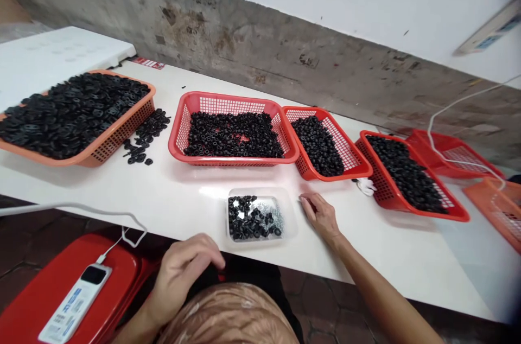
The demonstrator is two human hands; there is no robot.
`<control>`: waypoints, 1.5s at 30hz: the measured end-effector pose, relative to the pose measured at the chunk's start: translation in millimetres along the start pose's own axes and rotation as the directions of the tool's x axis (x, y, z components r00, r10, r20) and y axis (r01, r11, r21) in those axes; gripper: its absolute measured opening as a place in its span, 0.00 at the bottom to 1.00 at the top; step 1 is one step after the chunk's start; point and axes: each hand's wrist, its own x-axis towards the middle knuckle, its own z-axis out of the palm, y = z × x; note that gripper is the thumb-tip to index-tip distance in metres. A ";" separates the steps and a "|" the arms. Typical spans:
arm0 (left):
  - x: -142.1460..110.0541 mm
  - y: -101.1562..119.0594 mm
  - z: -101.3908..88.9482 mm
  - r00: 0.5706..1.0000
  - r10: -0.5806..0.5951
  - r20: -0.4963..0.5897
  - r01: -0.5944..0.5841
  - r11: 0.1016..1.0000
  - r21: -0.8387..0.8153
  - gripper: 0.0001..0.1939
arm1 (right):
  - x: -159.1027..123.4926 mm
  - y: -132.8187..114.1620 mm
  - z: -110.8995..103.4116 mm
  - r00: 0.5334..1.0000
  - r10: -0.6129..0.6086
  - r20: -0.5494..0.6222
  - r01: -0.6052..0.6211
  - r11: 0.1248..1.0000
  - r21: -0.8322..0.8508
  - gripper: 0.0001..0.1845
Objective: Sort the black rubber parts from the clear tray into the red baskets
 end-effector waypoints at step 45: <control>112.9 -36.7 87.9 0.886 -0.218 0.409 -0.289 0.430 0.855 0.10 | 36.8 -133.6 -1.8 0.941 0.101 0.323 -0.110 0.994 0.011 0.12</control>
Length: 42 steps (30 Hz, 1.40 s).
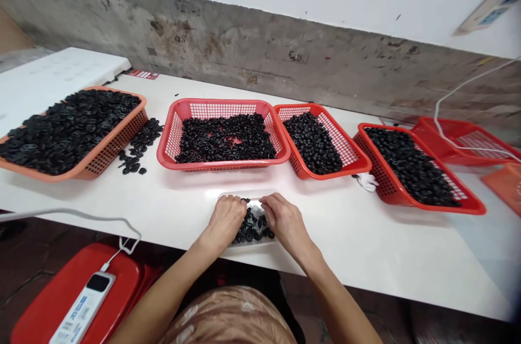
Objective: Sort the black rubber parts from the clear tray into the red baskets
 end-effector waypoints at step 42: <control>-21.7 13.0 -7.0 0.972 -0.184 -0.148 0.100 0.889 -0.447 0.11 | -7.3 1.4 17.6 0.980 -0.193 -0.041 0.194 0.981 0.027 0.08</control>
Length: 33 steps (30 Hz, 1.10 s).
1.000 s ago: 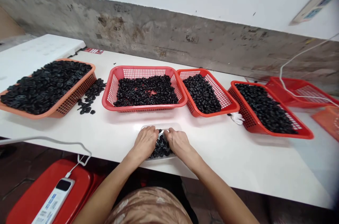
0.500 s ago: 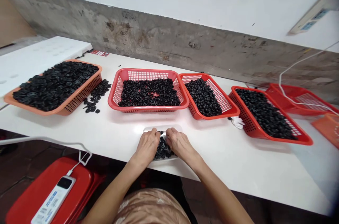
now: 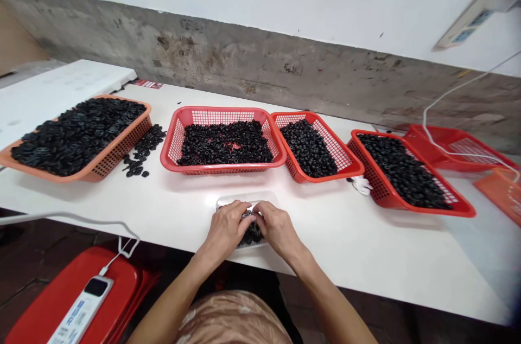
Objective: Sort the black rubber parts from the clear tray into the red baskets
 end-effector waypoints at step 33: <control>2.3 6.4 15.0 0.936 -0.349 0.039 0.181 0.386 -0.905 0.11 | -17.1 -23.4 -6.1 0.955 0.183 -0.233 -0.079 0.915 0.396 0.11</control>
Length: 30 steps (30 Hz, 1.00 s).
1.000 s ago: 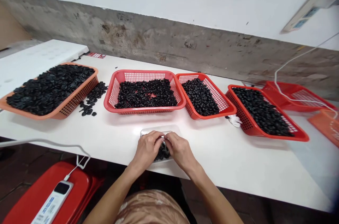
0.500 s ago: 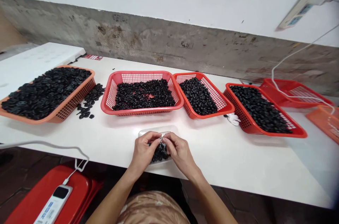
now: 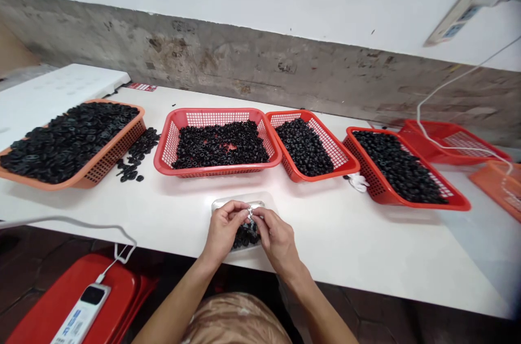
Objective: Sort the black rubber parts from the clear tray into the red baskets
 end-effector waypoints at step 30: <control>-5.9 0.0 2.2 0.998 0.045 -0.043 -0.046 0.999 -0.029 0.06 | 4.9 -3.3 -4.3 0.972 0.184 0.147 -0.205 0.969 0.141 0.13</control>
